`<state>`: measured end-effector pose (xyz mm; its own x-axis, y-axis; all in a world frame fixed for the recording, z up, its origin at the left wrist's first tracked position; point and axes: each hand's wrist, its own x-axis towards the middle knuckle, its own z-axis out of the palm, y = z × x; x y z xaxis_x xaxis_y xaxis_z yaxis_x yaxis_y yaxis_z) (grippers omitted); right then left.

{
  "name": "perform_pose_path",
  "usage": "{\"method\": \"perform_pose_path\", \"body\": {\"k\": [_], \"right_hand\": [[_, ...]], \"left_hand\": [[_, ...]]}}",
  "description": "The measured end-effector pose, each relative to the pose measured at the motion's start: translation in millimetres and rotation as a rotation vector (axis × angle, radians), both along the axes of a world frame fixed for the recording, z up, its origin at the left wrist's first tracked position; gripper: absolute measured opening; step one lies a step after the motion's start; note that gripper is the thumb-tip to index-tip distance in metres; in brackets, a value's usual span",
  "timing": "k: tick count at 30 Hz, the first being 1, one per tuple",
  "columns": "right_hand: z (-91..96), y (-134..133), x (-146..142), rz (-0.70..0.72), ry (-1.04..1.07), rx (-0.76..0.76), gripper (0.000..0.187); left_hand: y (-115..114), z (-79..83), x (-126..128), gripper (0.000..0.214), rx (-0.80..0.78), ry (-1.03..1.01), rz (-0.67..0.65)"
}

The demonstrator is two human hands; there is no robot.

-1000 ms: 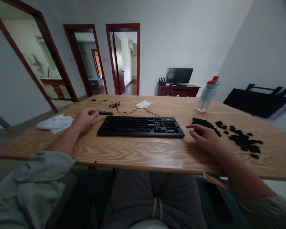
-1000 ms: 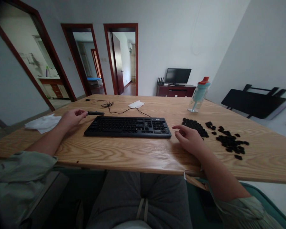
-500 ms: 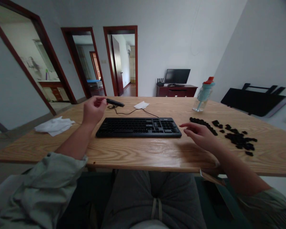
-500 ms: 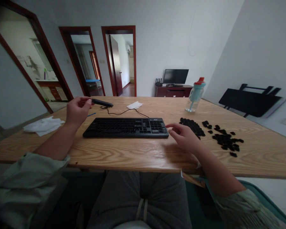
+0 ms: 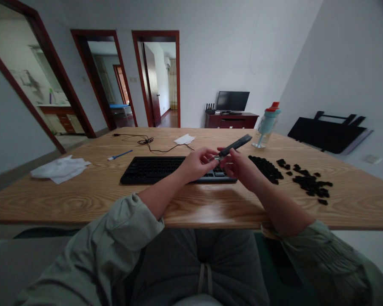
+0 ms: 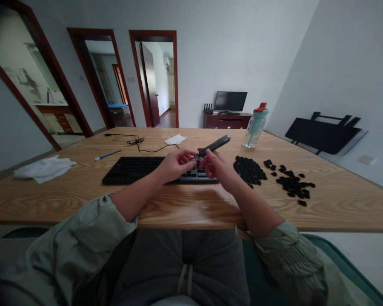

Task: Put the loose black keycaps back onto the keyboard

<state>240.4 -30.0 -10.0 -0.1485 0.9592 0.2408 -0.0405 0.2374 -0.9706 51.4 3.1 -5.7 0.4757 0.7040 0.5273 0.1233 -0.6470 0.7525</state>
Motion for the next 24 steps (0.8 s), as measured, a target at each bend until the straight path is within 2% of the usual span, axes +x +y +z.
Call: {"method": "perform_pose_path", "body": {"k": [2, 5, 9, 13, 16, 19, 24], "right_hand": [[-4.5, 4, 5, -0.091, 0.021, 0.010, 0.047], [-7.4, 5, 13, -0.187, -0.031, 0.020, 0.037], [-6.1, 6, 23, -0.266, -0.036, 0.081, 0.035], [-4.4, 10, 34, -0.380, -0.105, 0.137, 0.037], [-7.2, 10, 43, -0.470, -0.222, 0.164, 0.036], [-14.4, 7, 53, -0.479, -0.344, 0.198, 0.033], [-24.8, 4, 62, -0.500, -0.439, 0.168, 0.034]], "left_hand": [[-7, -6.6, 0, 0.042, 0.079, 0.158, 0.004], [-18, -7.9, 0, 0.051, 0.154, 0.334, 0.003], [-27, -2.5, 1, 0.044, 0.228, 0.472, 0.053], [-20, 2.0, -6, 0.031, 0.254, 0.536, 0.098], [-9, 4.2, -15, 0.027, 0.247, 0.542, 0.182], [1, 4.3, -22, 0.024, 0.232, 0.534, 0.237], [6, 0.2, -21, 0.022, 0.243, 0.558, 0.221]]}}
